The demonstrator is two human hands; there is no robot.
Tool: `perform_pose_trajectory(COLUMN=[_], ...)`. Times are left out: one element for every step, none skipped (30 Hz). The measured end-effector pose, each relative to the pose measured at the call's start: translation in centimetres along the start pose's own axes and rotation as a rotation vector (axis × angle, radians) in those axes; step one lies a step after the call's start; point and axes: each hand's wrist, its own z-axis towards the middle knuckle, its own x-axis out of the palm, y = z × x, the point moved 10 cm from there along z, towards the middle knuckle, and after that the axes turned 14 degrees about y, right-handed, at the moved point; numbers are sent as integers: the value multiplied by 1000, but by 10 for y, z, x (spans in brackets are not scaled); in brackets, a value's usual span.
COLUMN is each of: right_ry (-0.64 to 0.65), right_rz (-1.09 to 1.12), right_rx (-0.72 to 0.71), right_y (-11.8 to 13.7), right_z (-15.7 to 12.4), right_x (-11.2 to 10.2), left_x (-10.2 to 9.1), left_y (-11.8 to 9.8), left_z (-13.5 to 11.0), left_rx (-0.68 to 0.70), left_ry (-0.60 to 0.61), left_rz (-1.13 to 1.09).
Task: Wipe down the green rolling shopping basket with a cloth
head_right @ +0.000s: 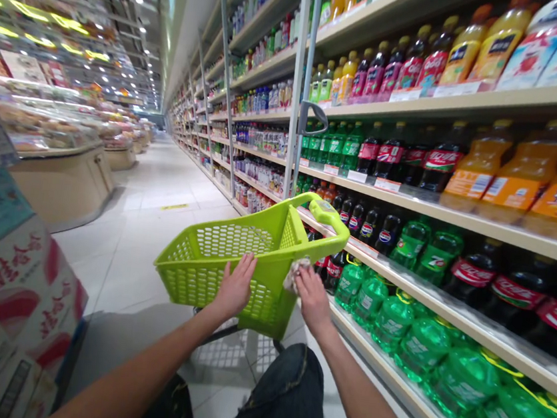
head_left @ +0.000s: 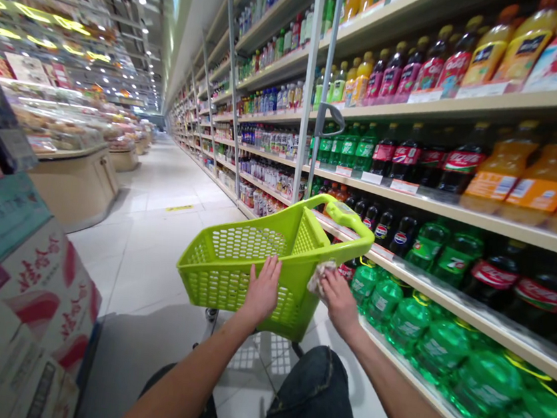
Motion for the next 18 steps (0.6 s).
perform_pose_trajectory(right_ry=[39,60,53,16,-42,-120,-187,-222,-239,-231,-202,-159,-112,-69,-31,-3,11,5], right_rz=[19,36,43,37,19,-13,-45,-67,-82,-85,-80,-68,-53,-37,-19,2,22,39], right_rx=[-32,-42,-27,15,76,139,208,248,270,270,244,200,145,88,39,2,-14,-9], right_y=[6,6,1,-12,-29,-47,-65,-78,-85,-86,-80,-68,-53,-37,-23,-13,-9,-11], right_z=[-7,-10,-10,-6,1,9,17,25,30,34,34,32,28,22,18,15,15,19], right_x=[8,11,7,-3,-18,-36,-53,-64,-70,-69,-63,-53,-40,-28,-18,-12,-11,-15], left_x=[1,1,2,3,4,4,4,4,5,4,4,3,3,2,2,2,3,4], left_y=[1,2,2,3,4,4,4,4,4,3,2,1,1,2,2,4,7,11], left_z=[0,0,0,0,1,1,1,1,2,2,2,2,1,1,1,0,0,-1], left_rx=[1,5,10,11,9,5,-3,-10,-16,-18,-17,-14,-11,-5,1,4,-4,-21], left_ry=[3,6,7,5,1,-3,-7,-9,-7,-4,1,4,6,7,7,5,2,-3], left_rz=[1,4,8,10,11,10,8,4,-1,-5,-6,-4,0,6,14,19,20,16])
